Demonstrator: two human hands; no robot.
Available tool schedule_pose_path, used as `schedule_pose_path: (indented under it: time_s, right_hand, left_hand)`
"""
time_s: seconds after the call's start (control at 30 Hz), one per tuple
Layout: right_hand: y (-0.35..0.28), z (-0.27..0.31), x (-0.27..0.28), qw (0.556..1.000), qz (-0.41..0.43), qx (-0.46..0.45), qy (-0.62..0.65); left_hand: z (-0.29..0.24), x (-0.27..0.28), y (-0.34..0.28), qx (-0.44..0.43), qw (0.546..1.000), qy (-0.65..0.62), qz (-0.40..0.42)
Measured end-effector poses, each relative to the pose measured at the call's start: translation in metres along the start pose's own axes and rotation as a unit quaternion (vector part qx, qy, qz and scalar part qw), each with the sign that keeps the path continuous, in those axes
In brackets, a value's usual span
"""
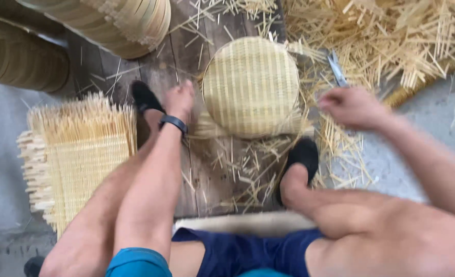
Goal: Assembling and trimming bamboo steamer lids and bases by securing woven mats into circular frames and cutting away excess strips.
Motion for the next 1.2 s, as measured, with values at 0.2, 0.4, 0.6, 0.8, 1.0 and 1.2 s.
schedule_pose_path:
  time_s: [0.2,0.4,0.6,0.8,1.0,1.2]
  right_hand:
    - [0.14,-0.01,-0.106,0.966,-0.118,0.013,0.23]
    - [0.12,0.015,-0.07,0.92,-0.274,-0.063,0.274]
    - [0.104,-0.023,-0.072,0.801,-0.249,-0.032,0.543]
    - [0.106,-0.037,-0.116,0.688,-0.116,-0.006,0.716]
    - [0.063,-0.023,-0.098,0.811,-0.482,0.143,0.299]
    - [0.114,0.098,-0.084,0.882,-0.195,0.428,0.028]
  left_hand:
    - [0.034,-0.106,0.008,0.13,0.982,-0.136,0.019]
    - [-0.043,-0.074,-0.022,0.374,0.877,-0.271,-0.134]
    - [-0.099,0.003,-0.032,0.097,0.727,-0.679,-0.031]
    - [-0.001,-0.072,-0.026,0.319,0.801,-0.483,0.155]
    - [-0.063,-0.053,-0.061,-0.07,0.984,-0.061,-0.153]
    - [-0.099,-0.118,-0.161,-0.124,0.984,0.095,-0.08]
Point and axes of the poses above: each hand's wrist, its own y-axis towards the middle knuckle, its own x-axis out of the back of the hand, z = x × y, the point moved 4 cm from there along y, towards the middle knuckle, and after that the axes turned 9 degrees about -z, right-handed, at the moved point
